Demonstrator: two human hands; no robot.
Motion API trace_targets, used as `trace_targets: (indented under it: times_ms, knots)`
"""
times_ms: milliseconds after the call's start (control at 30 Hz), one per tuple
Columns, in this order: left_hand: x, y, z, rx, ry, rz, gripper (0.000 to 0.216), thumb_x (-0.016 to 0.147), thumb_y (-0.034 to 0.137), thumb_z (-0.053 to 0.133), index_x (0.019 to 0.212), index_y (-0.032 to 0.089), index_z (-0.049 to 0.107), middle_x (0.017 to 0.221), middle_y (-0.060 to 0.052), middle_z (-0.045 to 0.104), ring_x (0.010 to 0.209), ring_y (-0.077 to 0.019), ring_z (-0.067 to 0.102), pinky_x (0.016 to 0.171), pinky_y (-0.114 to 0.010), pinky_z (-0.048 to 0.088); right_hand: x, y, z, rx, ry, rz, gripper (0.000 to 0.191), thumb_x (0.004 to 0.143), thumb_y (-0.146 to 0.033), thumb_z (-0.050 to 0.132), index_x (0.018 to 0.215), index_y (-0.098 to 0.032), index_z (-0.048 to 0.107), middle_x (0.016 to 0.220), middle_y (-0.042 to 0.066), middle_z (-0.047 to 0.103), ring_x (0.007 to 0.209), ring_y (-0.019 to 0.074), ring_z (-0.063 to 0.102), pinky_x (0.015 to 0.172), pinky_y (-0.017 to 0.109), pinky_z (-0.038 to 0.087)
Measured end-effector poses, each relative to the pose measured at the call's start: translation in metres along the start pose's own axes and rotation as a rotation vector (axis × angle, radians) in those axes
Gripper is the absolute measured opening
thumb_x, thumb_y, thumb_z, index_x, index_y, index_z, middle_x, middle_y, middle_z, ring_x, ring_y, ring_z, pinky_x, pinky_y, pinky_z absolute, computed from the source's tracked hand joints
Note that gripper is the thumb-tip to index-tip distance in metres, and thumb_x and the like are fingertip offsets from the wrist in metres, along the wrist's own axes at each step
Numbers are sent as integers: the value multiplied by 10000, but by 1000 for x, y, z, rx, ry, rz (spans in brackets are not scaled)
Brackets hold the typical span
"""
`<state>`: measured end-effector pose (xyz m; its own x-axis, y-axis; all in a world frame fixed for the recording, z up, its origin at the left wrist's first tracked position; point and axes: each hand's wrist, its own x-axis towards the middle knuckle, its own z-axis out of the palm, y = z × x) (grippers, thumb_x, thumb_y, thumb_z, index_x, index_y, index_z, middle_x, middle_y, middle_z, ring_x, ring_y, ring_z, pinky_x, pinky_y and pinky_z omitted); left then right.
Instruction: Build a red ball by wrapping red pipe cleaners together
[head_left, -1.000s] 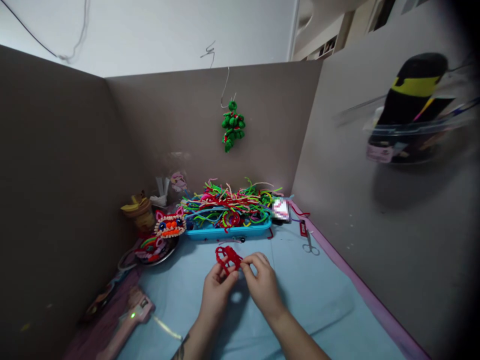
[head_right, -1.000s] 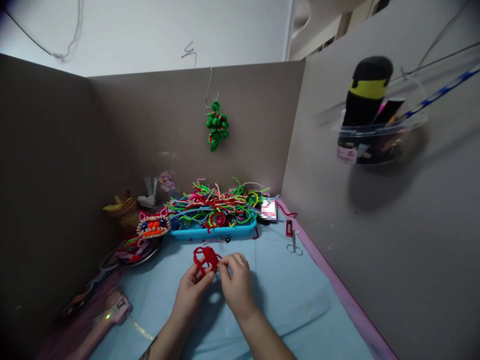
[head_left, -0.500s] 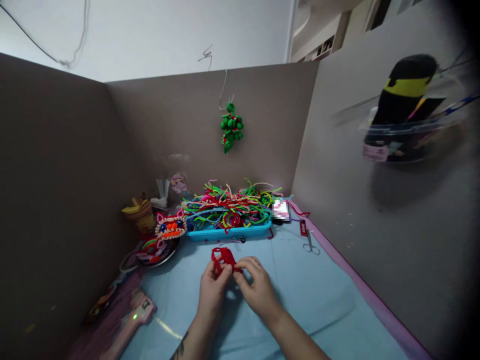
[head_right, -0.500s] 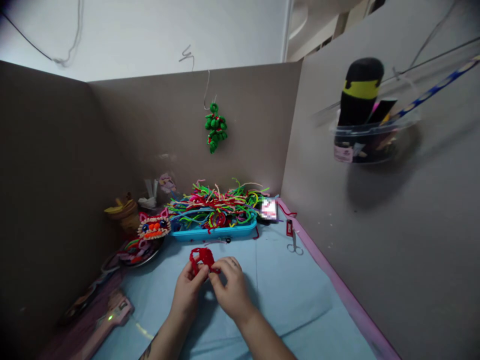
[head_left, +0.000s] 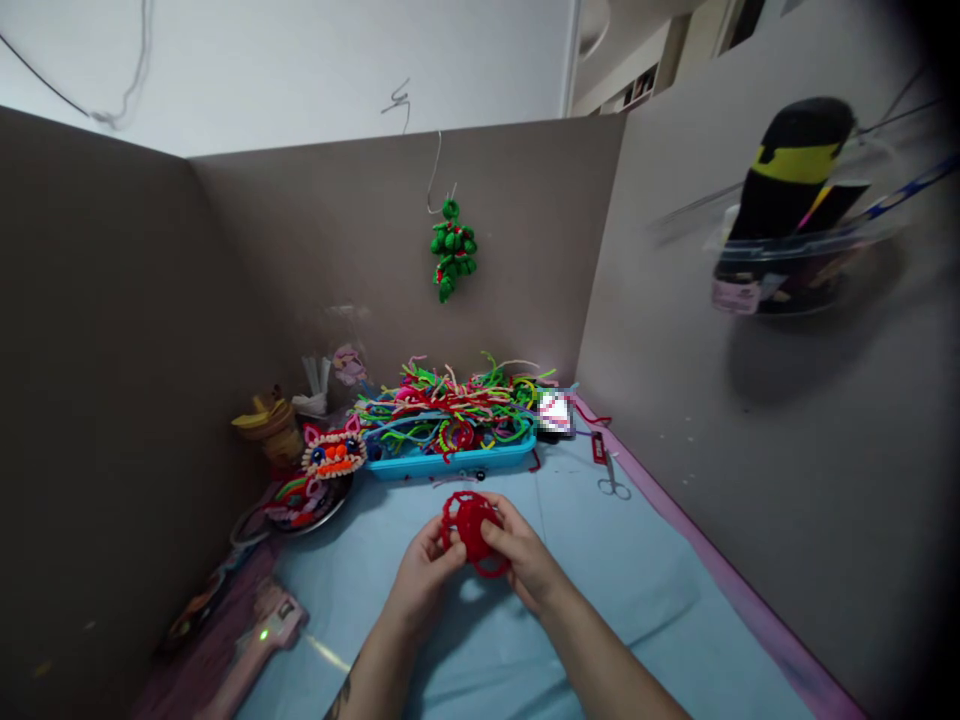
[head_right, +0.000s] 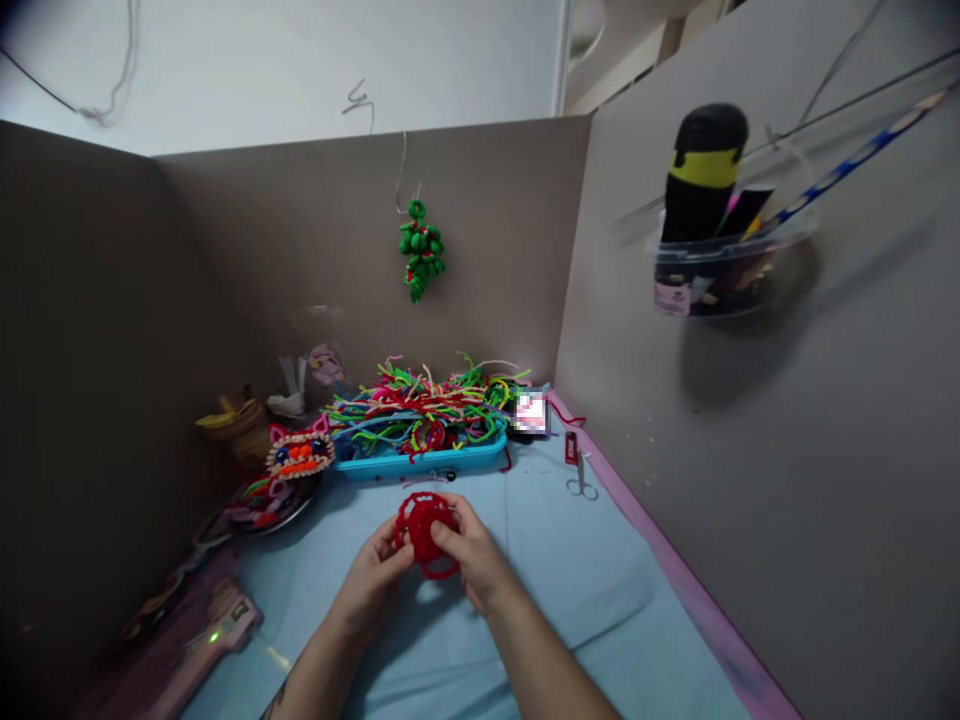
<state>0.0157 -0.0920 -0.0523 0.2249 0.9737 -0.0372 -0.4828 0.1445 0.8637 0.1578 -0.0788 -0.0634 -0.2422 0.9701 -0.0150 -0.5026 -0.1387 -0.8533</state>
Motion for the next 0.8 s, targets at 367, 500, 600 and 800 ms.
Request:
trace_targets:
  times_ms: [367, 500, 600, 800]
  knots:
    - [0, -2, 3, -192, 116, -82, 353, 660, 275, 809, 964, 120, 719, 936, -123, 740, 812, -212, 675, 782, -292, 486, 1, 5, 1, -61, -33, -35, 574, 620, -484, 802, 1071, -211, 574, 1046, 73, 691, 971, 249, 635, 851, 382, 479]
    - [0, -5, 0, -172, 108, -95, 372, 669, 293, 805, 985, 122, 711, 946, -129, 733, 797, -210, 669, 753, -292, 482, 1, 4, -2, -76, -11, -27, 535, 634, -448, 799, 1056, -211, 572, 1026, 63, 697, 950, 243, 641, 833, 378, 484]
    - [1, -6, -2, -111, 116, -67, 351, 640, 282, 825, 935, 125, 720, 862, -112, 735, 756, -204, 663, 714, -278, 471, 2, 5, -4, -113, 4, -26, 506, 639, -420, 796, 1043, -216, 570, 998, 51, 701, 923, 236, 649, 812, 373, 495]
    - [1, -4, -2, -70, 136, -57, 289, 625, 235, 829, 873, 128, 727, 862, -103, 743, 746, -196, 662, 725, -275, 468, 2, 5, -3, -175, 34, -46, 488, 638, -414, 787, 1028, -222, 565, 973, 41, 695, 893, 226, 647, 801, 366, 495]
